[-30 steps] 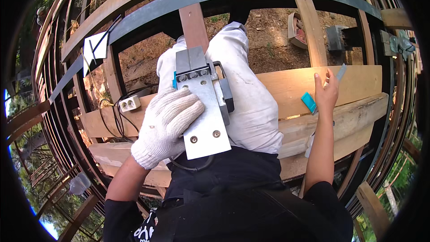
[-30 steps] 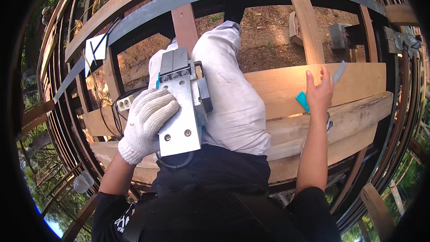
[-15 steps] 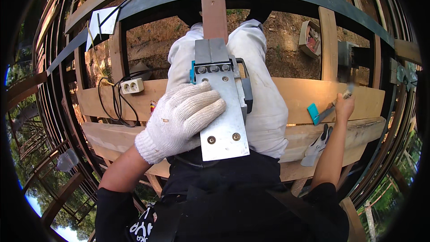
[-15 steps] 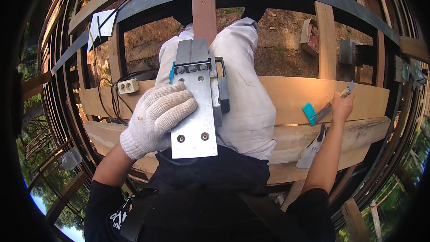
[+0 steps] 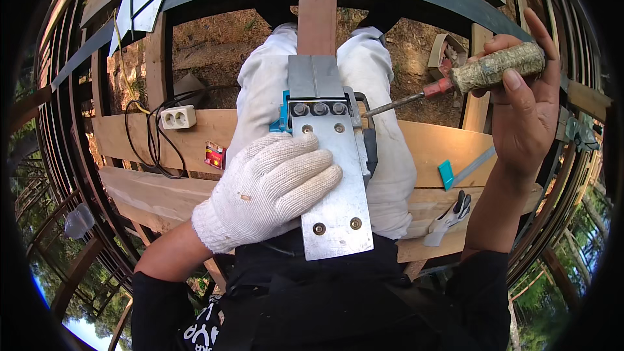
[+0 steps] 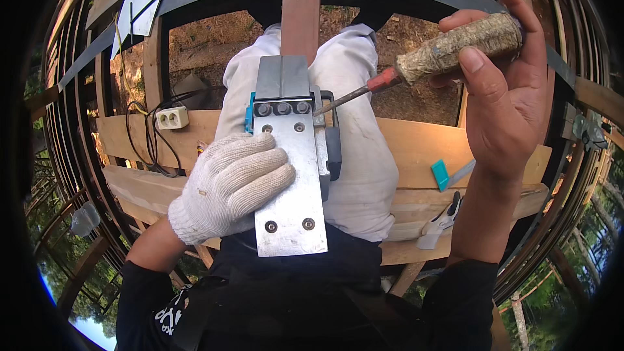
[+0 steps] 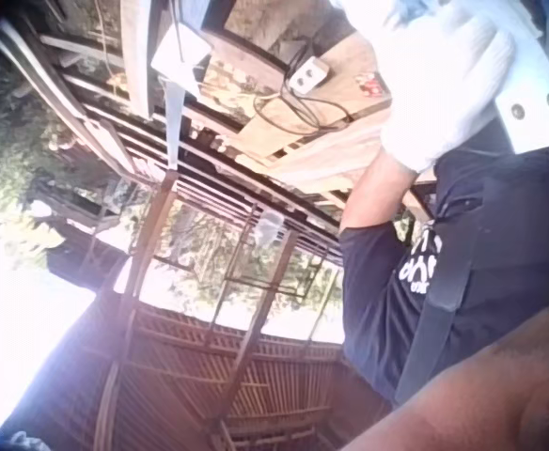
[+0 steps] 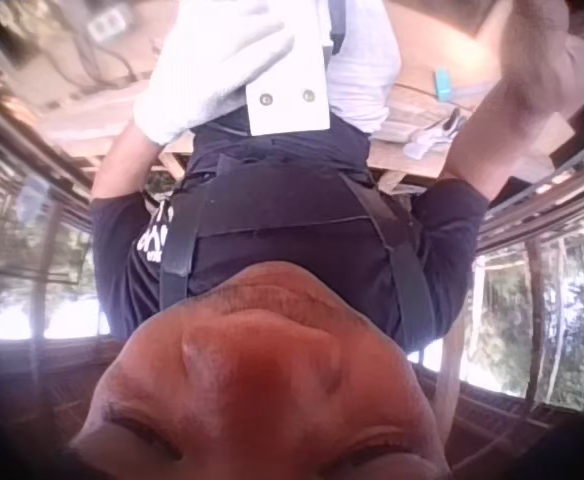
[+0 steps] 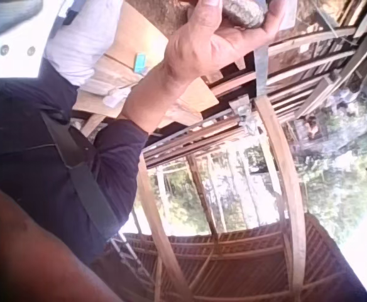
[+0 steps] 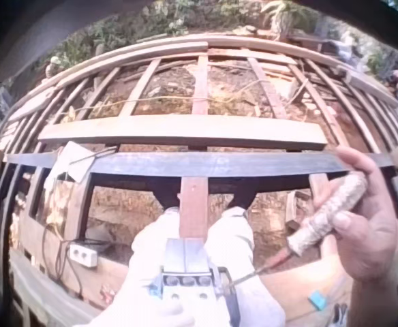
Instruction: The person prepares and adjusts a power planer by hand while sitting on a wooden frame. They use a screwdriver to loosen and tighten screws on the planer's base plate and apply a piece of tape to the tool's surface.
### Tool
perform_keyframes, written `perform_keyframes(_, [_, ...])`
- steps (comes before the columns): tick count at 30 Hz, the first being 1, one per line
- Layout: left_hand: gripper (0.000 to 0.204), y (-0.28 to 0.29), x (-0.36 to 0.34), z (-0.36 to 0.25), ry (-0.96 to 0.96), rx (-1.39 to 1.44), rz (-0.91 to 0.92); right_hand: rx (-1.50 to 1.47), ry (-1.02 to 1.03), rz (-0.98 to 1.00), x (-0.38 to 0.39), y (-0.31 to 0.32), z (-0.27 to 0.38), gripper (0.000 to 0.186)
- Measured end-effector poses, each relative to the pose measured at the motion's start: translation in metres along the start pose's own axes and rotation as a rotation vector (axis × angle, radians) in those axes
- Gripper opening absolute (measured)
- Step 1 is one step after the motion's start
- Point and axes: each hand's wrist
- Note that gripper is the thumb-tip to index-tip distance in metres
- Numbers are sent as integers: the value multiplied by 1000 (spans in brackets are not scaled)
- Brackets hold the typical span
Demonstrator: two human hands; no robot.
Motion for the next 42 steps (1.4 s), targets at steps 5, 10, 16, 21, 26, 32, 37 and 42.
perform_keyframes(5, [48, 2, 0, 5, 0, 30, 2, -17, 14, 128, -26, -19, -13, 70])
perform_keyframes(10, [46, 2, -1, 9, -24, 33, 1, 12, 29, 184, -34, -29, -19, 70])
perform_keyframes(16, [46, 2, 0, 10, -23, 38, 5, 22, 12, 232, -40, -34, -19, 71])
perform_keyframes(21, [47, 1, 1, 9, -18, 43, 2, 68, 39, 115, -45, -48, -23, 56])
perform_keyframes(26, [48, 1, -1, 7, -5, 29, 5, -246, 84, 431, -63, -33, -27, 84])
perform_keyframes(32, [50, 2, -2, 5, 3, 26, 5, -309, 73, 548, -94, -40, -13, 66])
perform_keyframes(37, [51, 2, 0, 5, 19, 44, 9, -206, 120, 656, -100, -47, -5, 57])
perform_keyframes(42, [55, -3, -1, 6, 1, 50, 8, -616, 212, 726, -111, -62, -58, 42])
Point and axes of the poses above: each hand's wrist, its own x-axis away from the middle knuckle, its own y-axis out of the back of the hand, z = x × y, and after that the axes turned 1 degree about z, right-handed
